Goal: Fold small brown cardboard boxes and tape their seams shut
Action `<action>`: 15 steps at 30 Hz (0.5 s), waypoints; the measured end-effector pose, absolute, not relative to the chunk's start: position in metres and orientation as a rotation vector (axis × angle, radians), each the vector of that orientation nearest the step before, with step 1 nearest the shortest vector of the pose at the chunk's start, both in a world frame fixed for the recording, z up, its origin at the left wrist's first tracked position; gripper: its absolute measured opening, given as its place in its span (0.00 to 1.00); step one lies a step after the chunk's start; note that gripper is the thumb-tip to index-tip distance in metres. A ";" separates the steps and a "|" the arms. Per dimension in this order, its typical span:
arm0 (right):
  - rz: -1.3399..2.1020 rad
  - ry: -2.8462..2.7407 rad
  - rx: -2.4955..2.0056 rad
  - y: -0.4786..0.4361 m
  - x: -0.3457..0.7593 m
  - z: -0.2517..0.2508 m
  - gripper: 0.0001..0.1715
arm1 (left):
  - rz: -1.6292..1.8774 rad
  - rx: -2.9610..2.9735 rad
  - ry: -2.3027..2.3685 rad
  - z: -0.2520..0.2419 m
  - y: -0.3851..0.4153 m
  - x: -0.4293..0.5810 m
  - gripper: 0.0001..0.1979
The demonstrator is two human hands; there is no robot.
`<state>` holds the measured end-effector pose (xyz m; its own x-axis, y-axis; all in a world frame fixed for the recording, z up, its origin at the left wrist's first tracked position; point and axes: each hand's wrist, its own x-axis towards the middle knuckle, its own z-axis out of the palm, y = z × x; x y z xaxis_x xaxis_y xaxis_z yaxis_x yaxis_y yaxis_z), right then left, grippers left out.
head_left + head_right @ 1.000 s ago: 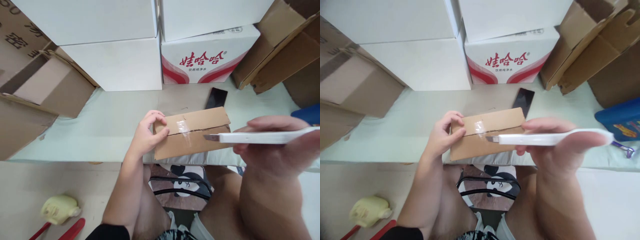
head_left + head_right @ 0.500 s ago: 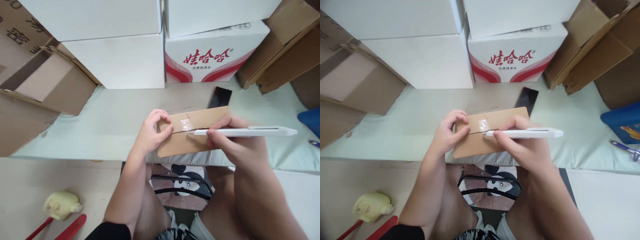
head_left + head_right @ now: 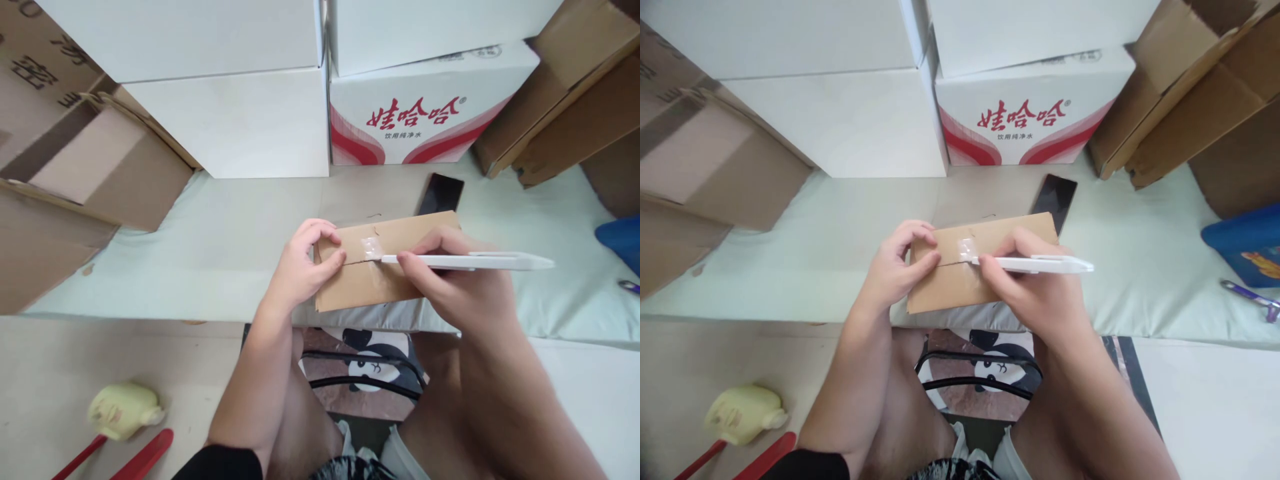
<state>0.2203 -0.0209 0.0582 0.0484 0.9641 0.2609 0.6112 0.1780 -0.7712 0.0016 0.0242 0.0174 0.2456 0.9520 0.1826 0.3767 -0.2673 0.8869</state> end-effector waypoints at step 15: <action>0.437 -1.414 -1.587 -0.027 0.220 0.055 0.15 | 0.968 1.767 1.195 0.016 0.024 0.000 0.06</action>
